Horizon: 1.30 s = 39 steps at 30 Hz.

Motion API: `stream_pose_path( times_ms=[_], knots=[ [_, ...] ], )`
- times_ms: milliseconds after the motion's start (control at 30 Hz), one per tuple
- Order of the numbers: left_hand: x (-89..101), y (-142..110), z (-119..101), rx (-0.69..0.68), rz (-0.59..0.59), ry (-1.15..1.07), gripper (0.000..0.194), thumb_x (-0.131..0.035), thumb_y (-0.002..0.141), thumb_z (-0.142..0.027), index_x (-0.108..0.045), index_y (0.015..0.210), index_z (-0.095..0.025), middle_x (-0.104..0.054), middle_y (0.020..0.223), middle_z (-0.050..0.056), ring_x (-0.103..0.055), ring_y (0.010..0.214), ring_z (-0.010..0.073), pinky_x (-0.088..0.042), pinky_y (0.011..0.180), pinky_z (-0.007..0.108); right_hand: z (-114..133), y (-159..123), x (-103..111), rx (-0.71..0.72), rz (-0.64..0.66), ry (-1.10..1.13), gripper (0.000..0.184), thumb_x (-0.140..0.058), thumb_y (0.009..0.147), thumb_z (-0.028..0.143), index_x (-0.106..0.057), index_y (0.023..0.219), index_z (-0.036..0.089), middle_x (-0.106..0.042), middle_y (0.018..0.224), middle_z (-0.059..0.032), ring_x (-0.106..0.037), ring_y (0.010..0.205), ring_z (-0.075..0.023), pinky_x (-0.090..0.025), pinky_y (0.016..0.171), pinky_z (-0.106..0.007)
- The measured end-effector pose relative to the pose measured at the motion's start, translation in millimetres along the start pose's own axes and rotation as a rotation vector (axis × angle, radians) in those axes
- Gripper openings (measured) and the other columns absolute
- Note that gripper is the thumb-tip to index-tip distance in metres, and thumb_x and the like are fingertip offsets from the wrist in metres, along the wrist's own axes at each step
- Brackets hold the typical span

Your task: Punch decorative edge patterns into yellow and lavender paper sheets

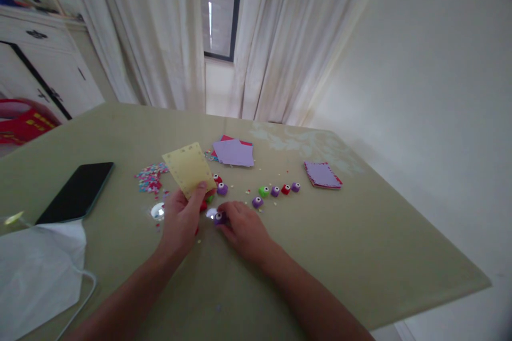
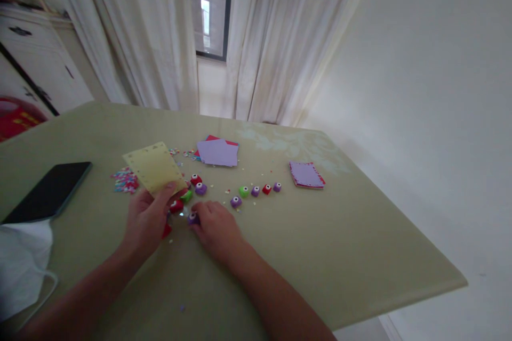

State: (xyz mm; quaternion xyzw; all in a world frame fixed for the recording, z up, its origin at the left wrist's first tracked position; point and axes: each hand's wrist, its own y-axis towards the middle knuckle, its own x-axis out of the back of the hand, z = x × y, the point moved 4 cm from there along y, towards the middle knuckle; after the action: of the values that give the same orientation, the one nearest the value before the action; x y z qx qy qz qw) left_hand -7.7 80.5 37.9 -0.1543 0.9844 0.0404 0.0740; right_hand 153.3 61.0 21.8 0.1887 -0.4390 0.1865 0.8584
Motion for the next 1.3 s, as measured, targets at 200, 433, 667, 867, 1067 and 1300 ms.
stream_pose_path(
  times_ms=[200,433,667,867,1067,1300],
  knots=[
    [-10.3,-11,-11,-0.010,0.089,0.024,0.040,-0.085,0.081,-0.049,-0.078,0.108,-0.020,-0.083,0.102,0.007,-0.077,0.084,0.0238,-0.064,0.071,0.032,-26,-3,27,-0.224,-0.328,0.599,0.029,-0.065,0.100,0.038,-0.068,0.123,0.021,-0.073,0.111,-0.0101,-0.071,0.094,-0.0239,-0.056,0.082,-0.037],
    [-15.3,-15,3,0.042,0.174,0.001,0.045,-0.078,0.087,-0.054,-0.076,0.113,-0.018,-0.082,0.108,0.009,-0.077,0.090,0.0246,-0.066,0.077,0.035,-36,-5,36,-0.415,-0.428,1.260,0.041,-0.083,0.084,0.050,-0.072,0.112,0.022,-0.075,0.103,-0.0053,-0.072,0.079,-0.0152,-0.055,0.072,-0.028],
    [-19.1,-18,2,0.030,0.202,0.078,0.042,-0.081,0.083,-0.051,-0.076,0.107,-0.018,-0.082,0.100,0.007,-0.079,0.085,0.0252,-0.065,0.078,0.035,-23,-7,33,-0.374,-0.378,1.274,0.045,-0.094,0.074,0.040,-0.071,0.110,0.024,-0.074,0.104,-0.0021,-0.075,0.089,-0.0184,-0.059,0.086,-0.034],
    [-19.1,-17,5,0.005,0.238,0.101,0.040,-0.080,0.086,-0.050,-0.076,0.109,-0.018,-0.083,0.101,0.007,-0.079,0.084,0.0255,-0.064,0.076,0.035,-18,-8,35,-0.335,-0.350,1.204,0.043,-0.094,0.073,0.034,-0.071,0.108,0.025,-0.074,0.103,-0.0011,-0.070,0.088,-0.0166,-0.057,0.083,-0.031],
    [-18.8,-17,5,0.010,0.292,0.117,0.041,-0.080,0.086,-0.050,-0.076,0.110,-0.017,-0.083,0.098,0.007,-0.078,0.083,0.0260,-0.063,0.075,0.035,-19,-9,35,-0.359,-0.266,1.174,0.053,-0.096,0.069,0.035,-0.071,0.115,0.024,-0.077,0.101,-0.0026,-0.072,0.091,-0.0195,-0.059,0.086,-0.035],
    [-19.7,-13,7,0.002,0.337,0.105,0.039,-0.083,0.084,-0.048,-0.078,0.109,-0.019,-0.083,0.102,0.006,-0.077,0.090,0.0253,-0.062,0.079,0.033,-25,-9,23,-0.412,-0.221,1.200,0.052,-0.099,0.062,0.036,-0.074,0.104,0.020,-0.080,0.102,-0.0057,-0.075,0.093,-0.0230,-0.060,0.091,-0.041]
  ],
)
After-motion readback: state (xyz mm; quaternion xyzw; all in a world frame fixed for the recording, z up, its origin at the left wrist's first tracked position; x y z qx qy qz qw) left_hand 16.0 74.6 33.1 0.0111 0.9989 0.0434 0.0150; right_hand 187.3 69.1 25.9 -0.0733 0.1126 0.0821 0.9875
